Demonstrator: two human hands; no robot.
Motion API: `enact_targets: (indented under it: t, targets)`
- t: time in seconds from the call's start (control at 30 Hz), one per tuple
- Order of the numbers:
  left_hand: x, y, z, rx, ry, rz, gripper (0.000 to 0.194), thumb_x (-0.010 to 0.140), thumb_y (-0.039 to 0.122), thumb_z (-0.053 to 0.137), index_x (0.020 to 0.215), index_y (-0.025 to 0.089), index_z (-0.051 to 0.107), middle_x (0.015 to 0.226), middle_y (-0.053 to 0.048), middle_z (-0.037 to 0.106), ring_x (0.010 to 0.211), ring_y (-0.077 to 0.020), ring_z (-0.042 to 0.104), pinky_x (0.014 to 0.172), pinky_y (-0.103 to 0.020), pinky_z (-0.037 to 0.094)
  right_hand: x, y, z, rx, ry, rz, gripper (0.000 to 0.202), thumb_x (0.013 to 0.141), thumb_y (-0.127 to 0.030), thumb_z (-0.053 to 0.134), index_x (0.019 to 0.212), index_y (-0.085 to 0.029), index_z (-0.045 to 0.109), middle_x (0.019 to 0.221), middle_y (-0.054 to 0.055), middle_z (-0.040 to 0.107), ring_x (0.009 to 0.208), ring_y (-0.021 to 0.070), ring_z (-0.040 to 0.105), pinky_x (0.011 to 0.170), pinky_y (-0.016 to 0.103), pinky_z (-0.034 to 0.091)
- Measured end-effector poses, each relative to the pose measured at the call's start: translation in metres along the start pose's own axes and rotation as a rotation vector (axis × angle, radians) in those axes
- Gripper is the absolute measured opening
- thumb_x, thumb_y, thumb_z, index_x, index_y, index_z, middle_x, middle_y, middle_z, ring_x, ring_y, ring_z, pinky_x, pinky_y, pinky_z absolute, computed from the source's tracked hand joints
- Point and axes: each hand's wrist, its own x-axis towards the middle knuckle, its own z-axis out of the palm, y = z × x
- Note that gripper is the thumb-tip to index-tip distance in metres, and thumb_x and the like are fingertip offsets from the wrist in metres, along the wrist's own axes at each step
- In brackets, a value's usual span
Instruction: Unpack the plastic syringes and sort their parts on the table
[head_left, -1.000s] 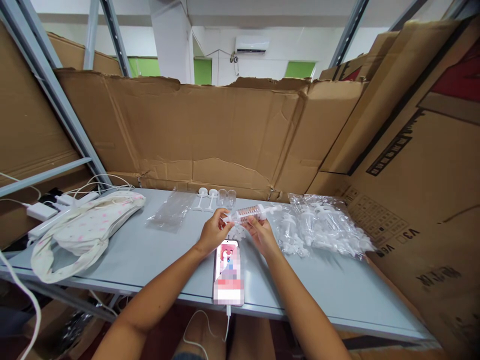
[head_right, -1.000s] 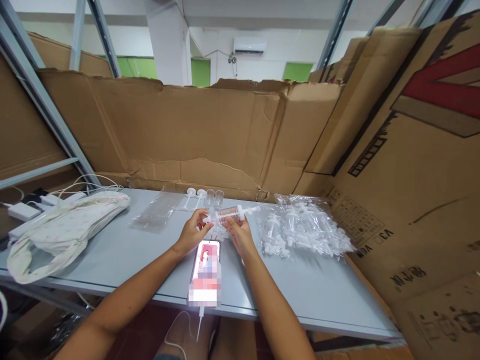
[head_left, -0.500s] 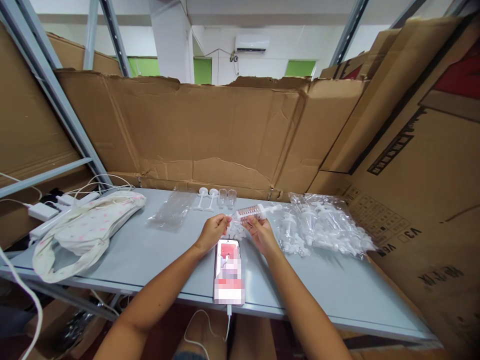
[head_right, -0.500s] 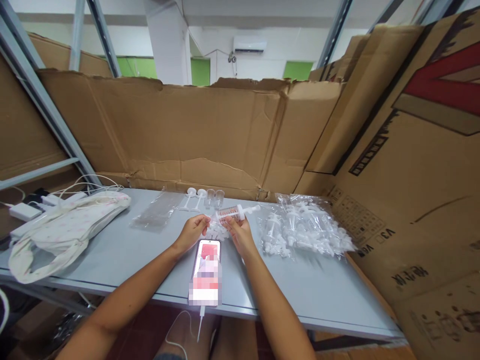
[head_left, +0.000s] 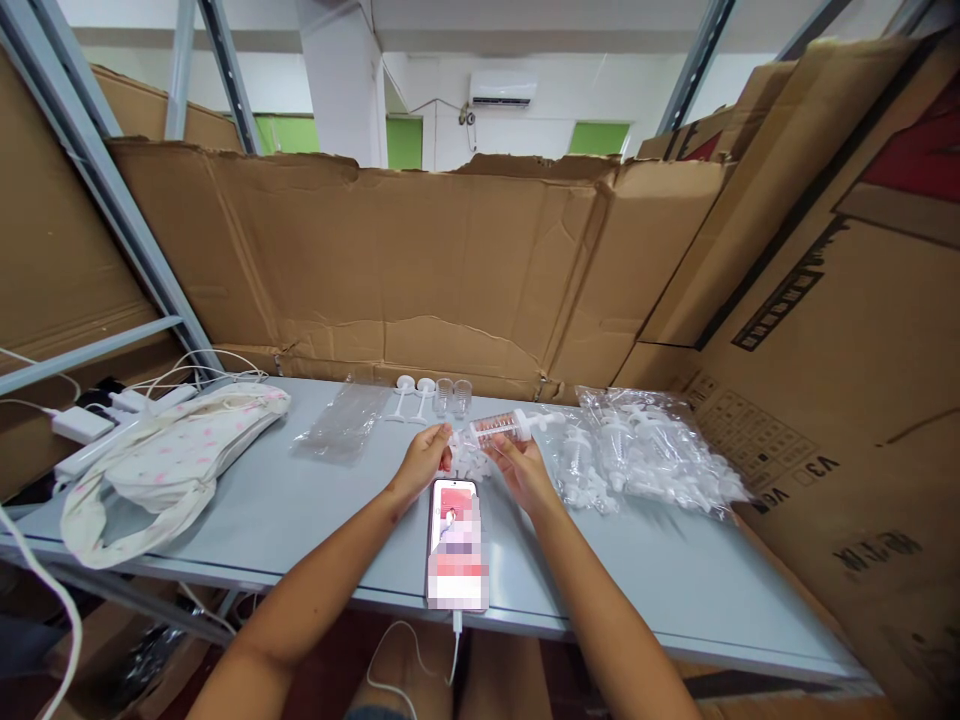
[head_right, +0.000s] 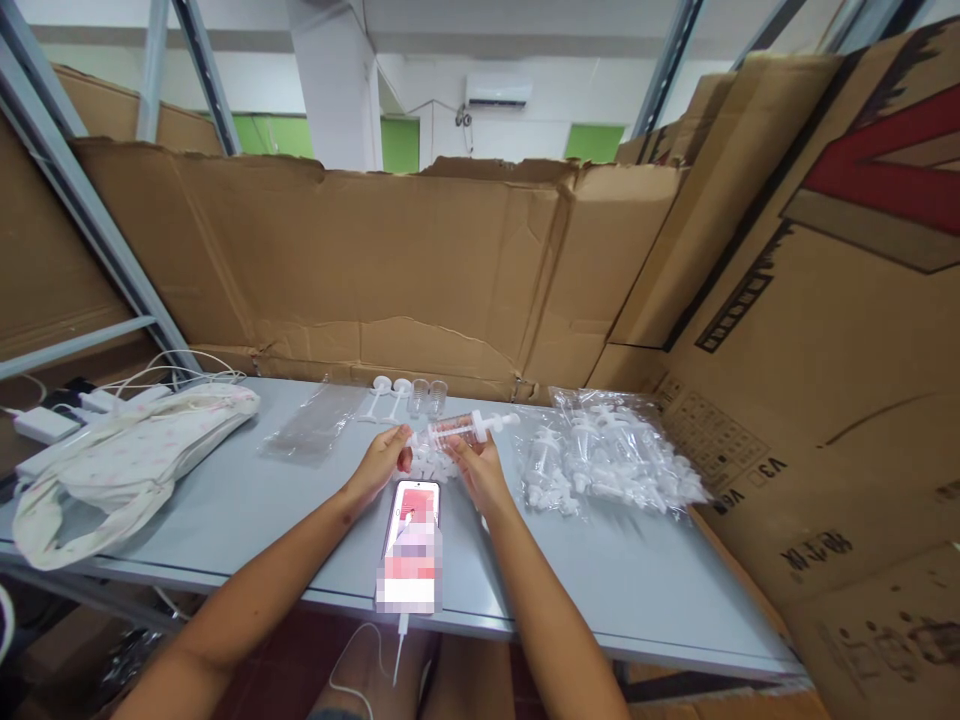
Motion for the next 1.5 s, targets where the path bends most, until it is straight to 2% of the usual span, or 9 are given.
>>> enact_targets:
  t: [0.13, 0.33, 0.5, 0.63, 0.9, 0.97, 1.13, 1.27, 1.5]
  targets:
    - [0.000, 0.006, -0.002, -0.059, -0.010, 0.123, 0.040, 0.068, 0.043, 0.068, 0.094, 0.019, 0.049, 0.067, 0.004, 0.056, 0.055, -0.0081, 0.053, 0.054, -0.021, 0.041, 0.002, -0.001, -0.002, 0.053, 0.085, -0.011, 0.030, 0.064, -0.028, 0.077, 0.086, -0.024, 0.057, 0.085, -0.001, 0.069, 0.083, 0.0164, 0.065, 0.079, 0.031, 0.051]
    - [0.000, 0.007, -0.001, -0.015, 0.050, 0.169, 0.023, 0.066, 0.028, 0.070, 0.081, 0.015, 0.059, 0.071, 0.001, 0.058, 0.066, -0.0103, 0.055, 0.066, -0.024, 0.044, 0.004, 0.002, -0.006, 0.080, 0.101, -0.005, 0.026, 0.065, -0.029, 0.076, 0.083, -0.023, 0.058, 0.085, -0.001, 0.068, 0.083, 0.0156, 0.064, 0.075, 0.030, 0.052]
    - [-0.002, 0.007, -0.002, 0.113, 0.077, 0.232, 0.021, 0.071, 0.032, 0.065, 0.083, 0.015, 0.060, 0.074, 0.000, 0.060, 0.068, -0.0113, 0.054, 0.066, -0.023, 0.042, 0.004, 0.003, -0.007, 0.081, 0.102, -0.002, 0.025, 0.066, -0.029, 0.074, 0.084, -0.023, 0.058, 0.087, 0.000, 0.068, 0.083, 0.0159, 0.064, 0.076, 0.031, 0.052]
    - [-0.005, 0.007, -0.003, 0.217, 0.109, 0.253, 0.023, 0.077, 0.038, 0.058, 0.073, 0.016, 0.057, 0.068, 0.001, 0.057, 0.066, -0.0112, 0.052, 0.064, -0.022, 0.038, 0.003, 0.003, -0.005, 0.088, 0.096, -0.012, 0.025, 0.066, -0.027, 0.075, 0.085, -0.023, 0.058, 0.084, -0.001, 0.068, 0.082, 0.0152, 0.064, 0.076, 0.030, 0.052]
    - [-0.001, 0.006, -0.003, 0.072, 0.118, 0.076, 0.043, 0.081, 0.054, 0.041, 0.060, 0.017, 0.047, 0.055, 0.001, 0.051, 0.051, -0.0100, 0.047, 0.053, -0.023, 0.035, 0.001, 0.001, -0.002, 0.031, 0.046, -0.034, 0.032, 0.062, -0.026, 0.077, 0.087, -0.024, 0.057, 0.088, 0.001, 0.068, 0.088, 0.0180, 0.064, 0.085, 0.036, 0.049]
    - [-0.001, 0.011, -0.008, 0.229, 0.156, 0.138, 0.041, 0.082, 0.051, 0.041, 0.063, 0.017, 0.051, 0.059, 0.001, 0.053, 0.055, -0.0113, 0.049, 0.055, -0.023, 0.037, 0.001, 0.001, -0.004, 0.034, 0.062, -0.044, 0.032, 0.062, -0.026, 0.076, 0.088, -0.024, 0.057, 0.088, 0.001, 0.068, 0.089, 0.0179, 0.064, 0.086, 0.036, 0.048]
    - [0.000, 0.024, -0.029, 0.921, 0.300, 0.344, 0.020, 0.085, 0.036, 0.047, 0.090, 0.022, 0.061, 0.090, -0.002, 0.064, 0.082, -0.0163, 0.057, 0.073, -0.026, 0.040, 0.004, -0.002, -0.009, 0.047, 0.129, -0.070, 0.032, 0.064, -0.024, 0.075, 0.090, -0.025, 0.056, 0.087, -0.001, 0.068, 0.087, 0.0159, 0.064, 0.085, 0.035, 0.048]
    - [0.006, 0.024, -0.046, 1.269, 0.317, 0.288, 0.022, 0.085, 0.022, 0.046, 0.102, 0.022, 0.060, 0.103, -0.005, 0.064, 0.095, -0.0204, 0.056, 0.081, -0.029, 0.039, 0.004, -0.004, -0.009, 0.041, 0.115, -0.081, 0.028, 0.066, -0.023, 0.073, 0.087, -0.025, 0.057, 0.086, -0.002, 0.068, 0.086, 0.0151, 0.064, 0.084, 0.033, 0.048]
    - [0.013, 0.014, -0.055, 1.509, 0.104, 0.107, 0.031, 0.079, 0.006, 0.043, 0.098, 0.021, 0.062, 0.095, -0.007, 0.065, 0.088, -0.0199, 0.059, 0.071, -0.027, 0.041, 0.004, -0.003, -0.007, 0.009, 0.101, -0.068, 0.028, 0.065, -0.025, 0.074, 0.088, -0.023, 0.057, 0.088, 0.001, 0.068, 0.087, 0.0165, 0.064, 0.083, 0.033, 0.048]
